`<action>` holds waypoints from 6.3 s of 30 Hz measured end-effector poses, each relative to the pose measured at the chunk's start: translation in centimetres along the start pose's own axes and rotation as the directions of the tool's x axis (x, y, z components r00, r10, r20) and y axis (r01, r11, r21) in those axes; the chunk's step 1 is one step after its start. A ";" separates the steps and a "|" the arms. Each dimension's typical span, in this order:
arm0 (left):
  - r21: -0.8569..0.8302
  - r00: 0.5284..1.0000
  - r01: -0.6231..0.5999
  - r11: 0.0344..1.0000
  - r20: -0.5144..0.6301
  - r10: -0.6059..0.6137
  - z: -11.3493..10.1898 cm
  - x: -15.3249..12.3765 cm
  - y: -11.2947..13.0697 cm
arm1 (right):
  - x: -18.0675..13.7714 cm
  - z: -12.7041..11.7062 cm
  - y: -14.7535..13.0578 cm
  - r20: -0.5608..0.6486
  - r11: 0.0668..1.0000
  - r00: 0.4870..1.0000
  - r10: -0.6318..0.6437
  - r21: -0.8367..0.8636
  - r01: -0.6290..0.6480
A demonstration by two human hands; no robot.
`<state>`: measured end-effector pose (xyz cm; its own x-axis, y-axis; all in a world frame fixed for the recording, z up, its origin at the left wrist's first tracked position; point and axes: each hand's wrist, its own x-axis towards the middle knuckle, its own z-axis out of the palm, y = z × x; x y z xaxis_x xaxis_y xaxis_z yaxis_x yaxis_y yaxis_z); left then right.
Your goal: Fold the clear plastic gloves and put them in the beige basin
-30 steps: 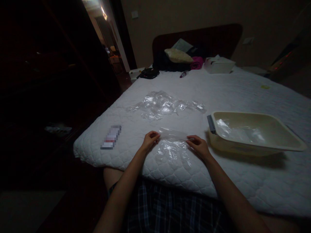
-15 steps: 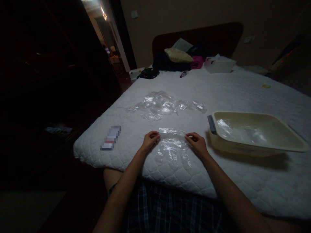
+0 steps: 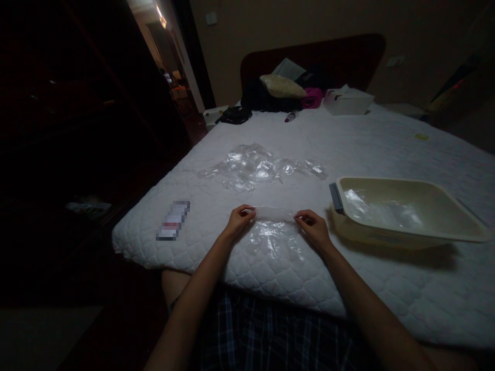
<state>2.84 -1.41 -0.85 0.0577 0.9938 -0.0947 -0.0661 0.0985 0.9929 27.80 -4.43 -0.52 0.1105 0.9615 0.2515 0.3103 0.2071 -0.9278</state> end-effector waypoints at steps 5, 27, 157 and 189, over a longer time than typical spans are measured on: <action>0.026 0.997 -0.067 0.997 0.052 0.066 -0.9 -0.4 0.0 | -0.3 -0.4 0.9 0.045 0.994 0.994 -0.101 0.045 0.099; 0.665 0.827 -0.560 0.494 0.487 0.282 -2.3 -4.7 0.5 | -3.1 -1.7 1.5 0.253 0.807 0.903 -0.347 -0.411 0.424; 0.035 0.977 -0.030 0.999 0.212 0.022 -0.7 -4.8 -0.7 | -4.5 -2.6 1.1 0.219 0.984 0.959 -0.179 0.021 0.178; 0.679 0.702 -0.711 0.183 0.701 0.124 -1.4 -9.7 -1.4 | -8.4 -1.2 0.2 0.623 0.599 0.749 -0.227 -0.517 0.611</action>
<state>0.98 -11.08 -1.41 0.7306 0.6744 0.1068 0.6237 -0.7228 0.2974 28.10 -12.66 -2.47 -0.5759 0.7854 0.2269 0.7414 0.6187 -0.2597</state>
